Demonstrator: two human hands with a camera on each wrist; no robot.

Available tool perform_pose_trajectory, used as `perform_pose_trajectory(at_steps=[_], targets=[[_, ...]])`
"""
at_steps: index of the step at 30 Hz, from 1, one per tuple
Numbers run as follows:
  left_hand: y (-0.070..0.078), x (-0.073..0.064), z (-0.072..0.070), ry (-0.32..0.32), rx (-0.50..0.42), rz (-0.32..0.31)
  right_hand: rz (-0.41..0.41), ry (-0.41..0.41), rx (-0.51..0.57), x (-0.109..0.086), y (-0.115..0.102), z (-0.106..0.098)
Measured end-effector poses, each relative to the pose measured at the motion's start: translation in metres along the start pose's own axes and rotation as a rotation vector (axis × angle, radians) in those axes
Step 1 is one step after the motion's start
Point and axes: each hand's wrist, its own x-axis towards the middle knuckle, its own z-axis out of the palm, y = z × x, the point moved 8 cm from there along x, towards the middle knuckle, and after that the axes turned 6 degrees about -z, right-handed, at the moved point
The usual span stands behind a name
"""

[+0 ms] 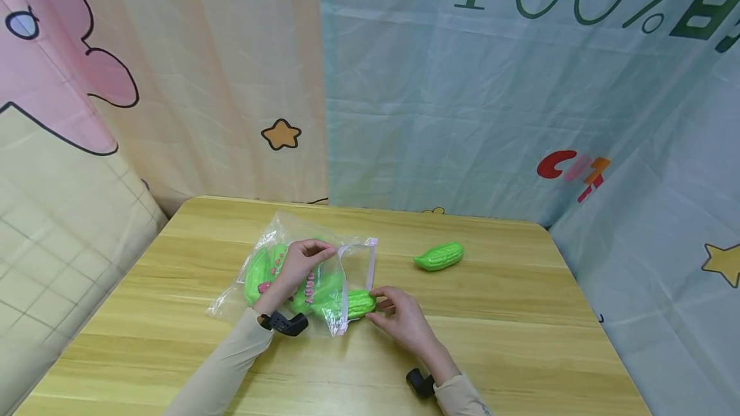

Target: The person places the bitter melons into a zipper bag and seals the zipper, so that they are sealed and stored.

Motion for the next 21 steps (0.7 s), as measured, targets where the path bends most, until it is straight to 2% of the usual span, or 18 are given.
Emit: perform_pose_trajectory(at_steps=[12,21], targets=[[0.000,-0.001,0.000,-0.003,-0.013,0.000,0.054,0.003,0.001,-0.001,0.003,-0.003],[0.000,0.000,0.000,0.002,-0.004,-0.004,0.070,0.130,-0.100,-0.001,0.008,-0.023]])
